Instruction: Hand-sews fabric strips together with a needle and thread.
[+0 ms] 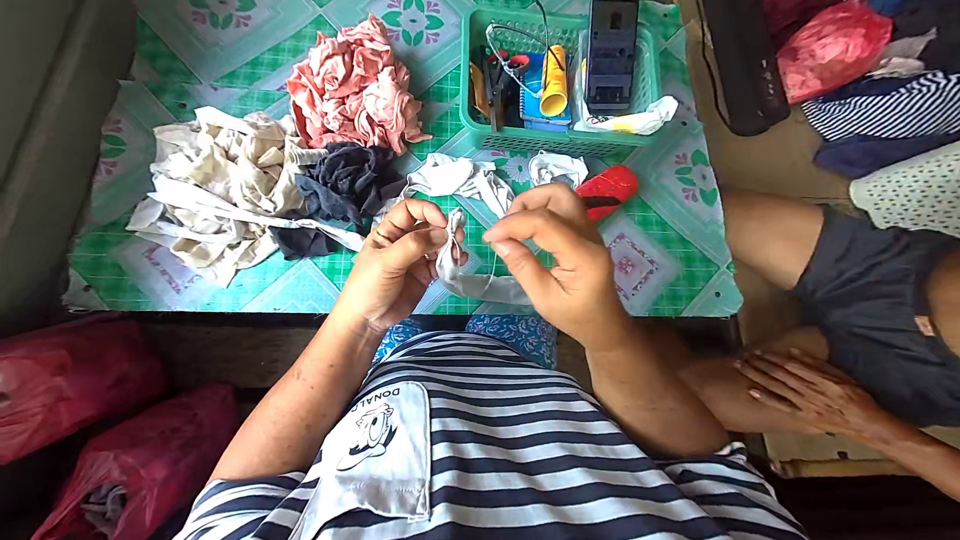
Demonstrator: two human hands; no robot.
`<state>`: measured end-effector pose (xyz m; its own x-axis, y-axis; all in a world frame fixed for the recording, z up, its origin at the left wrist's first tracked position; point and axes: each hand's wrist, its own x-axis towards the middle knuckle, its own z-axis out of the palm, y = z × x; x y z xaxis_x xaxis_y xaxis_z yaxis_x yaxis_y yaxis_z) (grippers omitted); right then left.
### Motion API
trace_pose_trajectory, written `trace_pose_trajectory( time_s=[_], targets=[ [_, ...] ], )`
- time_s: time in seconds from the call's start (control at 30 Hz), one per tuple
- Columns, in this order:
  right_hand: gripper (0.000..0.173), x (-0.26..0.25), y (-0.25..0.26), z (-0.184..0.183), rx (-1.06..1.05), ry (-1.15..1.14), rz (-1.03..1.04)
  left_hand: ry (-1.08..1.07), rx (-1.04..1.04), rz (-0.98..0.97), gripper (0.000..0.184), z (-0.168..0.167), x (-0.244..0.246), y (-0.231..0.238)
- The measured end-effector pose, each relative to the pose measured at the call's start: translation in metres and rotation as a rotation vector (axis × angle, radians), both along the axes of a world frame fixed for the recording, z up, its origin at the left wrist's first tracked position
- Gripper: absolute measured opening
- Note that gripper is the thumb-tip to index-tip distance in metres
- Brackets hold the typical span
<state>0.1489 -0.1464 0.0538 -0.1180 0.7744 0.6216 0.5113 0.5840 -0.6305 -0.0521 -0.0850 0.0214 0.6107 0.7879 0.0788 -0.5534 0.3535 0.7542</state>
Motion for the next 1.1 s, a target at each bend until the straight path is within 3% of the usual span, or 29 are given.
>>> trace_pose_trajectory(
  time_s=[0.47,1.1],
  targets=[
    [0.015,0.004,0.011,0.028,0.122,-0.373,0.127,-0.052,-0.001,-0.116,0.010,0.004,-0.006,-0.001],
    [0.018,0.003,0.010,0.034,0.115,-0.415,0.125,-0.049,0.018,-0.113,0.009,0.006,-0.006,-0.002]
  ],
)
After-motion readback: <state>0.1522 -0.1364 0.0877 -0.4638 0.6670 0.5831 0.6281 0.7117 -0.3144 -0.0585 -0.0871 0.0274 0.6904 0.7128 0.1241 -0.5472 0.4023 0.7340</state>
